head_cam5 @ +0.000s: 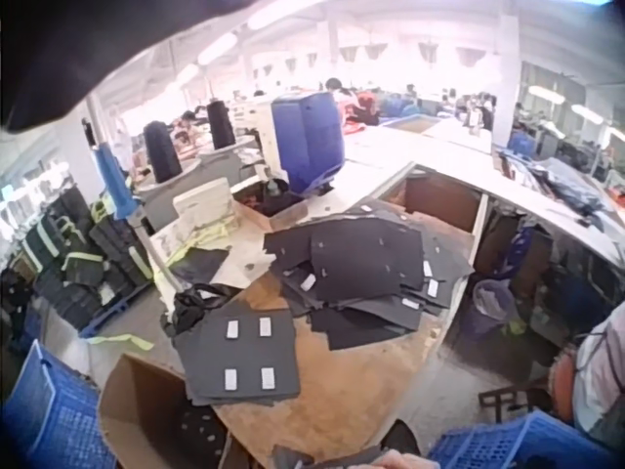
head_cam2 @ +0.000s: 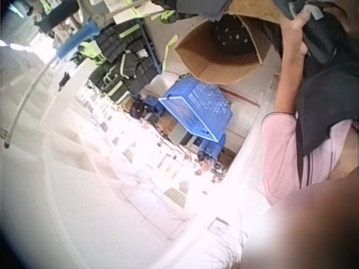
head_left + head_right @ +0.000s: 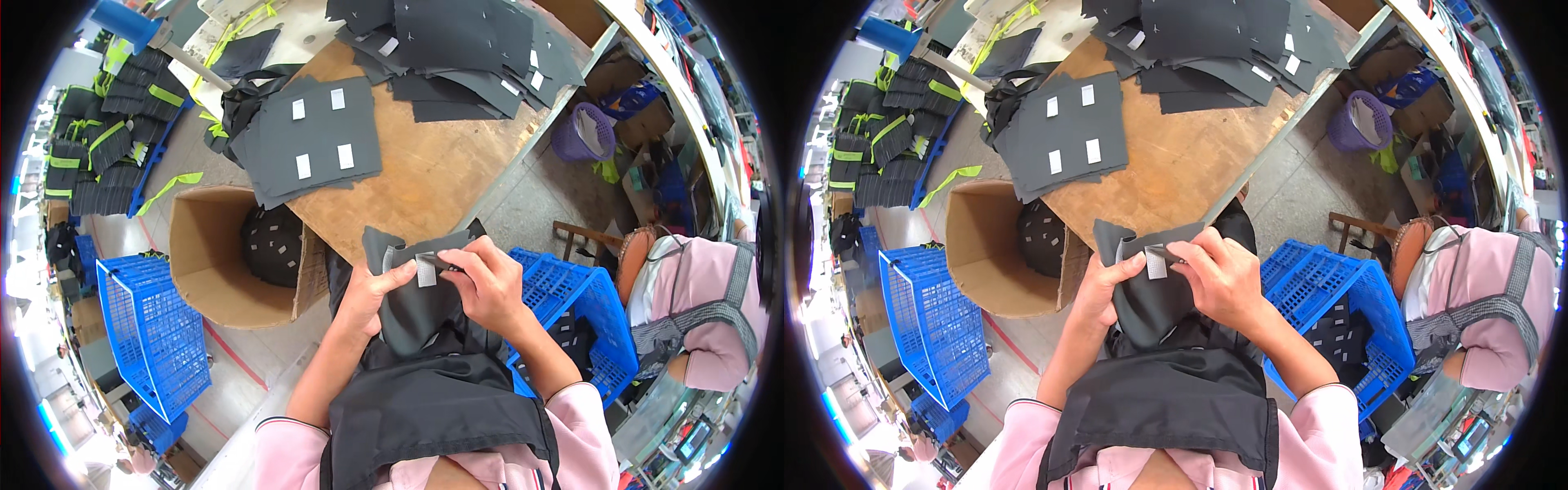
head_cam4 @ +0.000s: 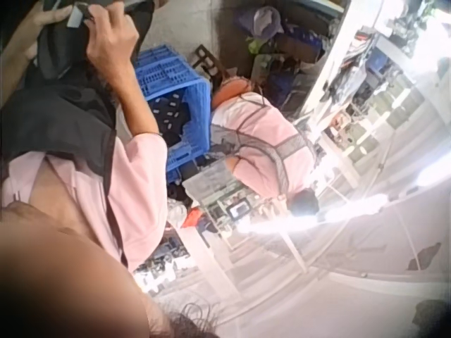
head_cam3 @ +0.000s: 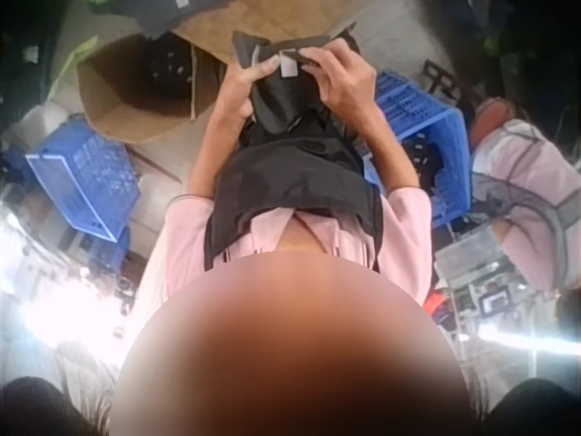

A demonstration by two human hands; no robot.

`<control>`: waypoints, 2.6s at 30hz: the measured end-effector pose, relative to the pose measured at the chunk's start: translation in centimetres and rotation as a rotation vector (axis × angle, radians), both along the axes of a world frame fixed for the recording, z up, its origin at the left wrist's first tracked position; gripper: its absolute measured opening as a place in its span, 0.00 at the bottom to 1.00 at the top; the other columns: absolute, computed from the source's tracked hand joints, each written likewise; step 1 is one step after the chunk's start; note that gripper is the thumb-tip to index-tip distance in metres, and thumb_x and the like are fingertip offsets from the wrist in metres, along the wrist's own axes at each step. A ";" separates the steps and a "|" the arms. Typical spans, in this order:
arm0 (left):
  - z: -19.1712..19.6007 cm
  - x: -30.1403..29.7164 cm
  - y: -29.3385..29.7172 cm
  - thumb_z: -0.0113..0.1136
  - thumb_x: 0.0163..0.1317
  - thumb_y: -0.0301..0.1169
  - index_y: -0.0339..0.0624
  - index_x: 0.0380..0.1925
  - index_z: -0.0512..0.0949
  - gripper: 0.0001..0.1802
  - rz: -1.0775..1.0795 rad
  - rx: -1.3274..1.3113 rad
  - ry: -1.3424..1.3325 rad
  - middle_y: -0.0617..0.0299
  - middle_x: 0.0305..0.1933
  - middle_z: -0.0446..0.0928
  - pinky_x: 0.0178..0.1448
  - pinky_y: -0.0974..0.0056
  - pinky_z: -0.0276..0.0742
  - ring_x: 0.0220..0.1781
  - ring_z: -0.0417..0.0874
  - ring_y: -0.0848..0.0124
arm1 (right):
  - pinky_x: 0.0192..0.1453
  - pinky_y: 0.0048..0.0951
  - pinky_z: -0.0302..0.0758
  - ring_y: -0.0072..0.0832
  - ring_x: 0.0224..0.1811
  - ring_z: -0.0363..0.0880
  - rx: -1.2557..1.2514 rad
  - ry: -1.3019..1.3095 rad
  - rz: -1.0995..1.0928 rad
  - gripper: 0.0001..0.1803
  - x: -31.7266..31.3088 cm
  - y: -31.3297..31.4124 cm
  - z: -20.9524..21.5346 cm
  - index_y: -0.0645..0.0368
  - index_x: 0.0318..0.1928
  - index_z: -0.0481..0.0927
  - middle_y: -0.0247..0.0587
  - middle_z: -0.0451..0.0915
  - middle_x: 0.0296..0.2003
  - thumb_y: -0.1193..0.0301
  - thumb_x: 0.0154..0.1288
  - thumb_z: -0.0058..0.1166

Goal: The person is inspecting and cleaning small black rectangular parts with white labels in a factory setting.

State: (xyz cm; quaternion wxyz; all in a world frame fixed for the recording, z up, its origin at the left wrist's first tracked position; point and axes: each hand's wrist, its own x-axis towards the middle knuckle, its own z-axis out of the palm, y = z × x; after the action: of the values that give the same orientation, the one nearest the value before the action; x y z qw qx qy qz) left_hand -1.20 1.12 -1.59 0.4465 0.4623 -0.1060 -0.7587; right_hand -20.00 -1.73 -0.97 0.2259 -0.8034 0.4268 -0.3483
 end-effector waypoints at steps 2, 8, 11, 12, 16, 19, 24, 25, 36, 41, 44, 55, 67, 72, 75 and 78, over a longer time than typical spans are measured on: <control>0.1 0.1 -0.1 0.66 0.53 0.29 0.37 0.45 0.73 0.20 -0.005 -0.001 -0.022 0.61 0.40 0.77 0.47 0.65 0.75 0.42 0.78 0.71 | 0.25 0.28 0.68 0.33 0.23 0.73 -0.035 0.029 0.013 0.17 0.0 -0.2 0.0 0.55 0.37 0.78 0.37 0.72 0.27 0.77 0.43 0.64; -0.1 0.8 -1.4 0.69 0.46 0.25 0.38 0.46 0.72 0.25 0.100 -0.038 -0.219 0.61 0.41 0.75 0.52 0.63 0.72 0.44 0.77 0.69 | 0.29 0.29 0.71 0.36 0.24 0.73 0.218 -0.210 -0.045 0.11 -0.1 -1.9 -0.2 0.59 0.35 0.78 0.39 0.71 0.26 0.78 0.48 0.62; 2.0 3.5 -6.2 0.69 0.46 0.23 0.35 0.48 0.71 0.27 0.212 -0.135 -0.254 0.56 0.44 0.77 0.53 0.58 0.74 0.46 0.78 0.64 | 0.35 0.26 0.71 0.32 0.28 0.72 0.250 -0.360 -0.232 0.15 -1.7 -7.1 -1.9 0.60 0.40 0.76 0.41 0.71 0.32 0.80 0.49 0.60; 2.4 5.5 -7.8 0.65 0.50 0.23 0.34 0.53 0.69 0.28 0.246 -0.197 -0.357 0.53 0.47 0.76 0.52 0.55 0.77 0.47 0.79 0.61 | 0.35 0.26 0.71 0.32 0.28 0.72 0.221 -0.369 -0.230 0.15 -1.8 -9.1 -1.8 0.60 0.40 0.76 0.41 0.71 0.32 0.80 0.49 0.60; 0.4 12.4 -13.0 0.69 0.48 0.27 0.36 0.62 0.57 0.42 0.375 -0.346 -1.071 0.46 0.62 0.62 0.64 0.55 0.61 0.62 0.65 0.56 | 0.33 0.28 0.73 0.34 0.28 0.74 0.025 -0.116 -0.253 0.23 -1.6 -17.6 -0.9 0.59 0.49 0.73 0.44 0.71 0.43 0.78 0.49 0.62; -0.8 10.7 -13.2 0.69 0.46 0.28 0.42 0.68 0.46 0.52 0.374 -0.382 -1.926 0.43 0.72 0.42 0.71 0.48 0.46 0.72 0.46 0.49 | 0.35 0.32 0.76 0.39 0.31 0.78 -0.122 0.191 -0.301 0.30 -1.7 -22.8 -1.7 0.56 0.55 0.68 0.45 0.69 0.49 0.75 0.49 0.63; -4.0 7.5 -11.3 0.62 0.52 0.46 0.54 0.65 0.58 0.41 -0.439 -0.615 -2.030 0.52 0.72 0.46 0.70 0.39 0.37 0.74 0.44 0.54 | 0.34 0.35 0.78 0.38 0.34 0.81 -0.308 0.528 -0.182 0.29 -2.5 -27.3 -4.1 0.54 0.54 0.68 0.43 0.68 0.50 0.72 0.49 0.61; -4.7 7.3 -11.5 0.61 0.53 0.47 0.54 0.65 0.59 0.40 -0.501 -0.568 -1.987 0.52 0.72 0.47 0.70 0.38 0.37 0.74 0.45 0.54 | 0.34 0.35 0.78 0.38 0.34 0.81 -0.314 0.527 -0.181 0.29 -3.1 -27.6 -4.4 0.54 0.54 0.68 0.43 0.68 0.50 0.72 0.49 0.61; -1.0 2.1 -12.0 0.67 0.52 0.34 0.43 0.67 0.53 0.45 -0.020 -0.886 -1.278 0.50 0.71 0.50 0.68 0.52 0.56 0.72 0.53 0.58 | 0.31 0.33 0.73 0.39 0.27 0.77 -0.118 0.007 -0.174 0.06 -4.1 -18.4 -0.5 0.59 0.33 0.76 0.41 0.75 0.29 0.75 0.54 0.56; -2.0 1.4 -10.1 0.66 0.53 0.41 0.48 0.70 0.40 0.53 0.120 -0.457 -0.264 0.50 0.72 0.45 0.67 0.52 0.59 0.72 0.53 0.55 | 0.18 0.15 0.55 0.10 0.15 0.61 0.764 -0.807 -0.090 0.04 -5.2 -8.6 4.6 0.61 0.27 0.73 0.27 0.71 0.22 0.82 0.54 0.53; -2.3 0.8 -8.6 0.62 0.55 0.48 0.46 0.69 0.41 0.52 -0.032 -0.220 0.407 0.43 0.71 0.46 0.65 0.50 0.65 0.69 0.58 0.49 | 0.12 0.17 0.49 0.11 0.10 0.55 0.964 -1.108 0.017 0.07 -7.2 -5.5 2.9 0.60 0.31 0.72 0.28 0.70 0.20 0.77 0.53 0.58; -2.2 -0.3 -6.5 0.61 0.56 0.52 0.34 0.66 0.54 0.47 -0.504 -0.426 -0.124 0.53 0.65 0.63 0.68 0.62 0.58 0.65 0.65 0.65 | 0.13 0.15 0.52 0.12 0.09 0.56 1.285 -1.242 0.071 0.13 -4.9 -1.6 -1.4 0.64 0.37 0.75 0.33 0.74 0.20 0.79 0.47 0.59; -2.1 1.8 -5.3 0.72 0.47 0.32 0.38 0.46 0.74 0.26 -0.117 -0.169 -0.073 0.60 0.46 0.77 0.56 0.61 0.71 0.49 0.77 0.70 | 0.12 0.16 0.50 0.11 0.09 0.54 1.311 -1.381 -0.044 0.08 -7.0 1.5 -6.6 0.64 0.35 0.74 0.26 0.65 0.15 0.76 0.54 0.54; -0.1 2.4 -4.9 0.72 0.45 0.28 0.36 0.43 0.76 0.22 -0.116 -0.185 -0.177 0.59 0.40 0.79 0.52 0.64 0.73 0.43 0.79 0.69 | 0.12 0.18 0.56 0.11 0.09 0.55 1.354 -1.194 -0.133 0.04 -7.3 2.2 -6.2 0.62 0.33 0.76 0.24 0.65 0.14 0.78 0.54 0.53; -0.5 3.6 -4.8 0.70 0.47 0.27 0.35 0.42 0.76 0.21 -0.125 -0.192 -0.257 0.60 0.38 0.79 0.50 0.66 0.73 0.42 0.79 0.70 | 0.16 0.17 0.59 0.11 0.12 0.58 1.349 -1.054 -0.095 0.04 -7.2 2.5 -5.7 0.62 0.32 0.78 0.23 0.68 0.16 0.79 0.54 0.55; -0.3 4.8 -4.6 0.65 0.54 0.29 0.35 0.41 0.75 0.15 -0.285 -0.175 -0.151 0.62 0.39 0.77 0.48 0.70 0.72 0.42 0.77 0.75 | 0.22 0.14 0.63 0.12 0.17 0.63 1.355 -0.831 -0.060 0.04 -7.1 2.8 -5.2 0.59 0.34 0.79 0.23 0.69 0.18 0.76 0.56 0.56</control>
State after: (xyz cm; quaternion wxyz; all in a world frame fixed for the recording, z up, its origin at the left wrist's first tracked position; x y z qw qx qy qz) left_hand 3.65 -3.52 -1.88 0.3638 0.4578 -0.2693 -0.7652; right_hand -27.13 1.08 -6.21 0.7968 -0.2833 0.4480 -0.2899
